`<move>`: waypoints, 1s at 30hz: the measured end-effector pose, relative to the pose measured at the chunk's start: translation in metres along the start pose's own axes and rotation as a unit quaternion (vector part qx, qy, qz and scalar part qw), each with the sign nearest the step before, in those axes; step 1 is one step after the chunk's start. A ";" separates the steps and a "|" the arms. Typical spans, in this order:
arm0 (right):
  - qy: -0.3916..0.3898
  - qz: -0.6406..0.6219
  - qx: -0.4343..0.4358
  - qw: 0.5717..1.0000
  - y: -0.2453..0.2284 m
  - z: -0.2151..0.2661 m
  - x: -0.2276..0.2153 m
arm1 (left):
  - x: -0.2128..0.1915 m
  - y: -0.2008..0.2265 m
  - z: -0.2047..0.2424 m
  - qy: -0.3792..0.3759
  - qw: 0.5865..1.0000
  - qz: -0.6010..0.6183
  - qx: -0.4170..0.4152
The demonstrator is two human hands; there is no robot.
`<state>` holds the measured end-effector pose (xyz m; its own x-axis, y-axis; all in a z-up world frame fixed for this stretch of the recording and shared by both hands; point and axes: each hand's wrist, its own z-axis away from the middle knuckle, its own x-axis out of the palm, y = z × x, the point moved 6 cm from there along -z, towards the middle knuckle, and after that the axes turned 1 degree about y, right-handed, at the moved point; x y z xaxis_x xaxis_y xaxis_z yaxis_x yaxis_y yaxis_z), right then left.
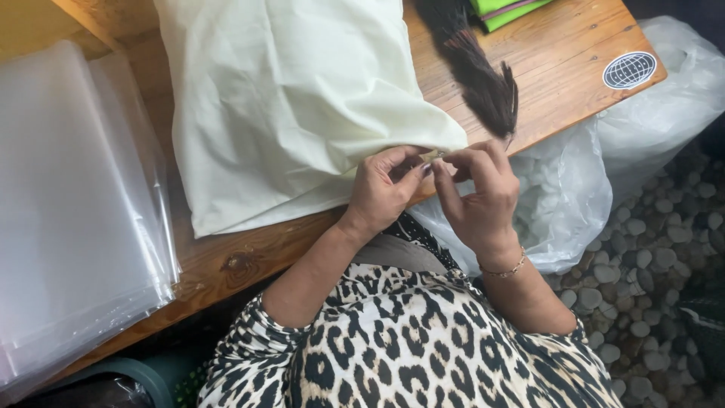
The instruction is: The person smooths a white cushion on a wooden table, then uses a dark feather duster to wipe the cushion surface repeatedly. The person adjusts the cushion and continues dusting across different areas.
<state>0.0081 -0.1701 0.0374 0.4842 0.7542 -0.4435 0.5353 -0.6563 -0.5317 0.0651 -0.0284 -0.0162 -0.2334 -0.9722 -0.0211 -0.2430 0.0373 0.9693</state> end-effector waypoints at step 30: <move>0.010 -0.096 0.017 0.995 0.000 -0.005 0.006 | 0.002 0.021 0.004 0.029 0.999 0.037 -0.025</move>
<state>0.0144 -0.1655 0.0381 0.3891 0.8651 -0.3164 0.5961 -0.4984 -0.6295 0.0552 -0.0288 0.0031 -0.1935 -0.9790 0.0648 -0.1789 0.1002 0.9788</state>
